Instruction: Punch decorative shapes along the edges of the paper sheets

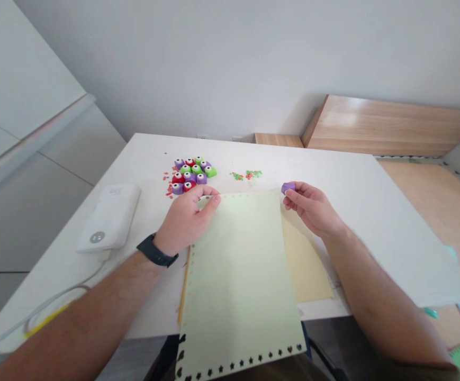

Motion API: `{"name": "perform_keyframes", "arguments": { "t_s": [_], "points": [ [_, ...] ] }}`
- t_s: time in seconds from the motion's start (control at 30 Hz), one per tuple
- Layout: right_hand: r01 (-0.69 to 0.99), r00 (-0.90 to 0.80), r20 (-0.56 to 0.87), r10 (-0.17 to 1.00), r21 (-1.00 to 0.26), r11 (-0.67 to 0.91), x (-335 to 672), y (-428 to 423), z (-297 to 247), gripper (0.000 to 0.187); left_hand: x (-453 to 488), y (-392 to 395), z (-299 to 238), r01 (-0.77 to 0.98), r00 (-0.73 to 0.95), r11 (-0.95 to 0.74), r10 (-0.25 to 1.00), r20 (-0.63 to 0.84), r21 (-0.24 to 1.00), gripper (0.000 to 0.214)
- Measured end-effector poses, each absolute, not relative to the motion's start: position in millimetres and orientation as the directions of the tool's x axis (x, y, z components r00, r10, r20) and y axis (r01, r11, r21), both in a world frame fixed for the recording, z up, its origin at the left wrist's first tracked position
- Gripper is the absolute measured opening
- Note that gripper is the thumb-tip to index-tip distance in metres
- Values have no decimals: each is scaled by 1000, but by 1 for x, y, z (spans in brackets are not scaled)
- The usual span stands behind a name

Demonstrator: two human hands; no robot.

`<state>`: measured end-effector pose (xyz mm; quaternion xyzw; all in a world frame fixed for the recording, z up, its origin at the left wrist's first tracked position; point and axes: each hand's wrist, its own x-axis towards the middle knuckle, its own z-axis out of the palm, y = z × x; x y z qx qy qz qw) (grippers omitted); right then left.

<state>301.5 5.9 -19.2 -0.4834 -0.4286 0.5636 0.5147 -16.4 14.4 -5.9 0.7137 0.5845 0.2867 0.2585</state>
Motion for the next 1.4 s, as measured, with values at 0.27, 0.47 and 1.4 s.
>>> {"name": "perform_keyframes", "arguments": {
  "t_s": [0.27,0.47,1.4],
  "points": [
    [-152,-37,-124,992,-980,-128,300,2,-17,36,-16,15,-6,674,152,-185,982,110,715,40],
    [-172,-52,-149,987,-973,-156,297,1,-15,33,-16,15,-7,675,142,-185,983,120,714,39],
    [-156,-47,-107,993,-981,-113,296,0,-16,27,-14,15,-7,687,117,-187,982,147,702,37]
  ]
}}
